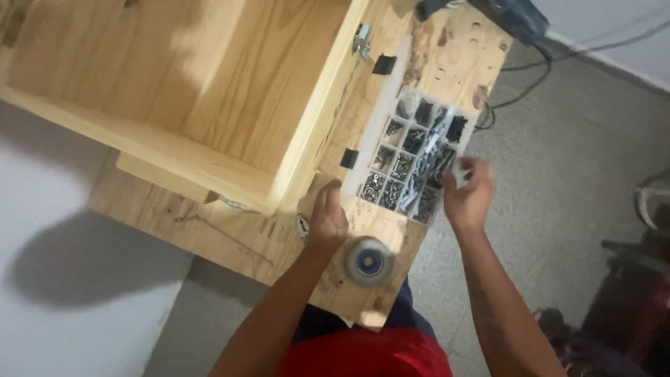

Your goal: Adjusting and attaching a metal chain to a wooden chest using pliers and an angle grinder.

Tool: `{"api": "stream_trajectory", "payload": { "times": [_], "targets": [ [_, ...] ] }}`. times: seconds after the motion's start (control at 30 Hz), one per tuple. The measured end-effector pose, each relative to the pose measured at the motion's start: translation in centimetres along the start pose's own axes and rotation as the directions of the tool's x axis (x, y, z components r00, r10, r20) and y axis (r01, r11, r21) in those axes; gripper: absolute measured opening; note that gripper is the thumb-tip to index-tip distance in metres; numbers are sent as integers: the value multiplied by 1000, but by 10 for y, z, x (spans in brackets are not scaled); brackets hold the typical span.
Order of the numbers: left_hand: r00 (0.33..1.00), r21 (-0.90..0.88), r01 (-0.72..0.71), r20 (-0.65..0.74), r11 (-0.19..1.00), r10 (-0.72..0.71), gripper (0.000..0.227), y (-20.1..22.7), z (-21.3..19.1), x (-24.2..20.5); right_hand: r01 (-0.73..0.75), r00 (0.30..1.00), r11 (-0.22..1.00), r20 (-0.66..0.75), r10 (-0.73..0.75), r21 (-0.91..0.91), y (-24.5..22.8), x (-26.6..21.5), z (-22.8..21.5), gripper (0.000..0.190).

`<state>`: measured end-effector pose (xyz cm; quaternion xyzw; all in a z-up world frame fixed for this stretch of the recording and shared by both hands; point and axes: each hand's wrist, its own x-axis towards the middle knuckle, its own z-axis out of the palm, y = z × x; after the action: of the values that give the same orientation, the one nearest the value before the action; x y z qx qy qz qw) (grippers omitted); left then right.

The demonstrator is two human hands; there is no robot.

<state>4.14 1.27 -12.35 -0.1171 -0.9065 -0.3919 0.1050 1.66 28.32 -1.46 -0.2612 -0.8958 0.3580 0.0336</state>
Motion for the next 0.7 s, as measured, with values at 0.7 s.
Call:
{"api": "stream_trajectory", "payload": {
  "times": [0.7],
  "targets": [
    [995,532,61,33,845,-92,50,-7,45,8,957,282,237,702,-653,-164,-30,89,5,26]
  ]
}}
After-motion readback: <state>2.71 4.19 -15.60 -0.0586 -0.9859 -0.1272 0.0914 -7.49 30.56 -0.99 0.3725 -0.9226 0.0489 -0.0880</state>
